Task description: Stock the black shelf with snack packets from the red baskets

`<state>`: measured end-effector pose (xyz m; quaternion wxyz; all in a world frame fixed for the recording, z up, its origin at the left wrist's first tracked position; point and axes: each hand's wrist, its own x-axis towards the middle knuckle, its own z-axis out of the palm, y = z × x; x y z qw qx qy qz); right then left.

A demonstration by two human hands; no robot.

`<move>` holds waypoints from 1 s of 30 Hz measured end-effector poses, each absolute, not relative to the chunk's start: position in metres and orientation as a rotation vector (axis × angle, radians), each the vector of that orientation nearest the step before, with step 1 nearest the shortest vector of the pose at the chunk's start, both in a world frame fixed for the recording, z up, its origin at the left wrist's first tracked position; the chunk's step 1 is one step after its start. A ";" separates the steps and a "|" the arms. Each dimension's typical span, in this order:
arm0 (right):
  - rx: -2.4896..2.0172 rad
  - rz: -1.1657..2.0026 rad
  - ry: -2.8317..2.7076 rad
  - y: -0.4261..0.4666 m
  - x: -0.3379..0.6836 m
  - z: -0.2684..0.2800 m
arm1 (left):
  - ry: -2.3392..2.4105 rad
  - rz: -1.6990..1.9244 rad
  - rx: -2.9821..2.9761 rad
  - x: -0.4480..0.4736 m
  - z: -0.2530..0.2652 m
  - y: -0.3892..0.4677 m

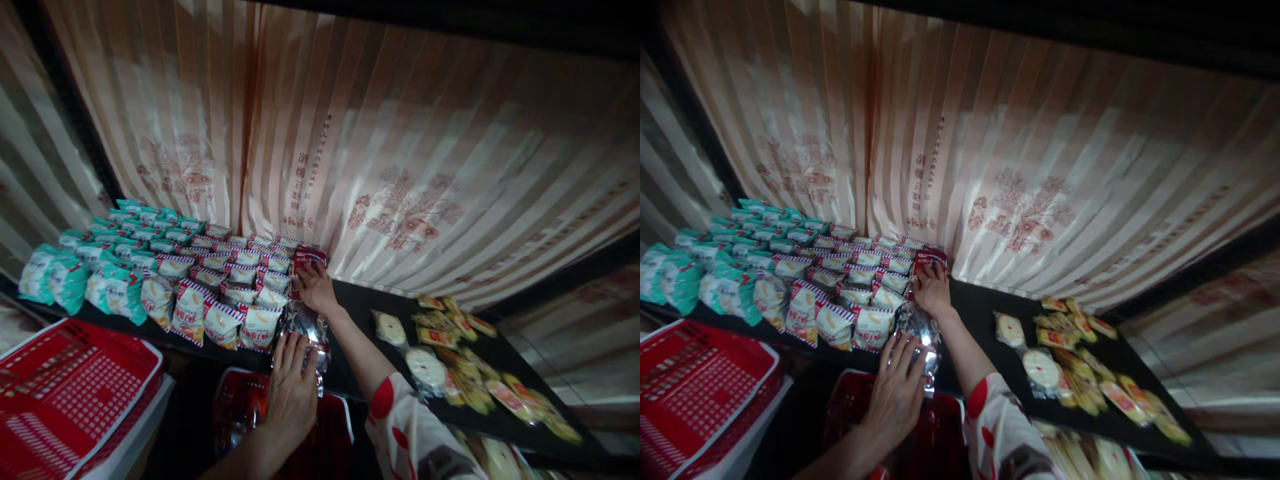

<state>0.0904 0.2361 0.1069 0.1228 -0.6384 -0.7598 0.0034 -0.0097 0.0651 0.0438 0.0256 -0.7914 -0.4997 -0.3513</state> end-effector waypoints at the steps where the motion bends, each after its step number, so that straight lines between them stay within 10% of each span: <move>1: -1.887 0.034 -2.239 0.235 0.089 0.107 | -1.550 -1.088 -2.443 -0.009 0.044 0.065; 30: -2.089 0.264 -2.210 0.256 0.084 0.101 | -1.544 -1.086 -2.502 -0.011 0.041 0.071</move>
